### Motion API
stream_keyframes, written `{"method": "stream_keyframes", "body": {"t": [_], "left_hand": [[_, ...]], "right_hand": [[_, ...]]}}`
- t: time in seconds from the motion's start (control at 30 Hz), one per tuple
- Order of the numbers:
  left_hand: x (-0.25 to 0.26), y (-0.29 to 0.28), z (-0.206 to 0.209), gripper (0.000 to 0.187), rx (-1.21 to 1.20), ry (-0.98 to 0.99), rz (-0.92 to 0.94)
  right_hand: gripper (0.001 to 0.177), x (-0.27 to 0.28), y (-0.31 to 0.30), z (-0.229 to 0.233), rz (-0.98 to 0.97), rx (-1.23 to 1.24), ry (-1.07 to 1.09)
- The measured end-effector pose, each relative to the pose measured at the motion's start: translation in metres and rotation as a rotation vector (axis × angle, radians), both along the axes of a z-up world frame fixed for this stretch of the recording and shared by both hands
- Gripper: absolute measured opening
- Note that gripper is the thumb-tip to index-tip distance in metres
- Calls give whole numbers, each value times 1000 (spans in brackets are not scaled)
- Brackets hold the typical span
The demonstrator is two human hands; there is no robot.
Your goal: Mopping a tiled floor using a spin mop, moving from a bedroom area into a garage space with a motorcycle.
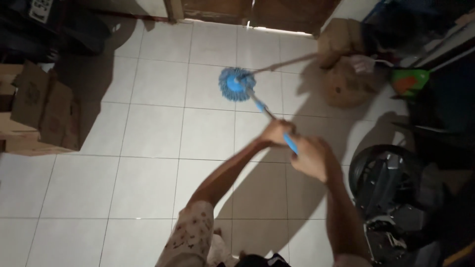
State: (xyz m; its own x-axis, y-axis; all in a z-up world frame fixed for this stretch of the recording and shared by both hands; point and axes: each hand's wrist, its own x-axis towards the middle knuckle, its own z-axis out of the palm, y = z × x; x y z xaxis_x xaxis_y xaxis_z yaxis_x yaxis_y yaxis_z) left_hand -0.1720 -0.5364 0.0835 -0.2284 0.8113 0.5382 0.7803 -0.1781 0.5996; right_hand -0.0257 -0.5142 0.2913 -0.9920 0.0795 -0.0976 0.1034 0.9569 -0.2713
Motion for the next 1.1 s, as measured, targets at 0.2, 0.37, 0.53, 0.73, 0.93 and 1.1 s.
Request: {"method": "stream_keyframes", "body": {"t": [0.2, 0.37, 0.53, 0.73, 0.93, 1.1], "left_hand": [[-149, -45, -79, 28, -49, -68, 175], [-160, -82, -93, 62, -690, -280, 544], [-97, -118, -107, 46, -449, -103, 393], [-20, -159, 45, 33, -88, 76, 296], [-73, -111, 48, 22, -13, 61, 458], [-147, -79, 21, 33, -83, -114, 553]], "right_hand": [[33, -164, -5, -167, -216, -62, -190], [36, -239, 3, -337, -547, -652, -16], [46, -139, -49, -248, 0, 90, -146], [42, -52, -96, -61, 72, 144, 57], [21, -107, -66, -24, -62, 192, 718], [25, -196, -48, -55, -206, 200, 680]]}}
